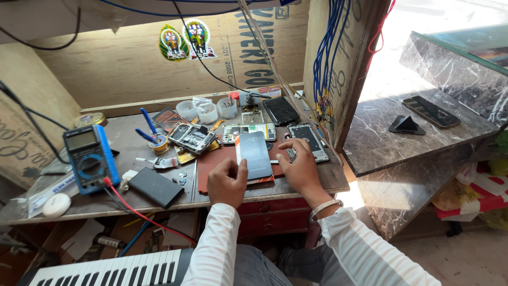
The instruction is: The person uses a metal spudger to pry and separate the screen assembly from a black smartphone frame. They then pick up a different phone, open its back cover, and inspect the internal components including the battery and motherboard.
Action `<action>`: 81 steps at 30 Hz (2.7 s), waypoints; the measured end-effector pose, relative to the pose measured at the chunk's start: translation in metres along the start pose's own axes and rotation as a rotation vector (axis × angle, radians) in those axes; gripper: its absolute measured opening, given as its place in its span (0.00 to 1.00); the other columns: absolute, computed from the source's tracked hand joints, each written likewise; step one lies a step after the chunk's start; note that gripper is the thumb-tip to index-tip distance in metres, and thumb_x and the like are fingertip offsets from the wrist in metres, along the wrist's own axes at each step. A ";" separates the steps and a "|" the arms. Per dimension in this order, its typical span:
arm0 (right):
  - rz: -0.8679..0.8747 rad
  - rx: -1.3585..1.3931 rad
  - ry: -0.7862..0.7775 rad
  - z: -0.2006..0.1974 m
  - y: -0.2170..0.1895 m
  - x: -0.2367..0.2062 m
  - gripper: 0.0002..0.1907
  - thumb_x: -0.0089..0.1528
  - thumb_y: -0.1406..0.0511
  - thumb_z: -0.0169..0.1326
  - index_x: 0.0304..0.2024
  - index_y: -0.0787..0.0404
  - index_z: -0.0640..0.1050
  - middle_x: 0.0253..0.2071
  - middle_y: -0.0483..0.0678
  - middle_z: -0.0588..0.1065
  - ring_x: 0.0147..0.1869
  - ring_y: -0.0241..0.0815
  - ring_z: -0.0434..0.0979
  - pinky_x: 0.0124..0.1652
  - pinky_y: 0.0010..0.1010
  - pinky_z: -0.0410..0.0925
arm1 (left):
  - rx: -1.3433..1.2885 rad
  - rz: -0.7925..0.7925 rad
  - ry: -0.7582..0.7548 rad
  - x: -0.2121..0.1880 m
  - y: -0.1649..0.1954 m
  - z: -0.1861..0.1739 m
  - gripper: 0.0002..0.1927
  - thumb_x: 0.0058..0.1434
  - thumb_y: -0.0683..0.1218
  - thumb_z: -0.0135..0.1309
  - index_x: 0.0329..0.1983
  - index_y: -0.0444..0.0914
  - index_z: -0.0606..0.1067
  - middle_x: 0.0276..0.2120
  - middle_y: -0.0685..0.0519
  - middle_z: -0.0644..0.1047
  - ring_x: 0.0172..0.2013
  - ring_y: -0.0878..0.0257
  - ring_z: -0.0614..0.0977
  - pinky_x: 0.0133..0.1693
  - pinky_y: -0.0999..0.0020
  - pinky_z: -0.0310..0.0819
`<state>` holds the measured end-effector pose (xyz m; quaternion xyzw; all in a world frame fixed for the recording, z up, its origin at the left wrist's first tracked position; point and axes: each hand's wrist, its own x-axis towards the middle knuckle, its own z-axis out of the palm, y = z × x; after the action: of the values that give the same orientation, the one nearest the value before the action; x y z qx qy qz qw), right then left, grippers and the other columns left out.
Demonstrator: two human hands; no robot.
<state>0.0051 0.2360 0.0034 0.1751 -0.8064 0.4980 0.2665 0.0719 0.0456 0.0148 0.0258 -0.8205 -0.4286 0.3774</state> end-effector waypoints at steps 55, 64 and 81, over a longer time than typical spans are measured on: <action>-1.008 0.541 -0.644 -0.001 0.005 0.122 0.09 0.66 0.66 0.54 0.30 0.61 0.75 0.28 0.46 0.76 0.26 0.43 0.74 0.26 0.34 0.66 | 0.375 0.194 0.076 -0.068 -0.023 0.017 0.19 0.49 0.46 0.60 0.45 0.42 0.72 0.39 0.48 0.75 0.44 0.50 0.77 0.49 0.49 0.67; -1.191 0.717 -0.999 -0.017 0.021 0.099 0.13 0.68 0.65 0.61 0.29 0.61 0.75 0.25 0.46 0.69 0.26 0.47 0.72 0.27 0.39 0.61 | 0.256 -0.179 -0.006 0.020 0.038 0.041 0.36 0.50 0.55 0.67 0.59 0.39 0.66 0.39 0.48 0.76 0.41 0.51 0.78 0.45 0.54 0.71; -0.859 0.815 -0.892 -0.017 0.033 0.096 0.12 0.67 0.67 0.58 0.28 0.63 0.75 0.25 0.48 0.73 0.26 0.49 0.75 0.28 0.39 0.65 | 0.544 -0.377 -0.213 0.061 0.049 0.077 0.57 0.37 0.56 0.71 0.69 0.41 0.55 0.52 0.42 0.68 0.53 0.41 0.72 0.54 0.48 0.68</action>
<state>-0.0850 0.2643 0.0443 0.7459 -0.4497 0.4913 -0.0013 -0.0070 0.1067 0.0603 0.2315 -0.9203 -0.2567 0.1831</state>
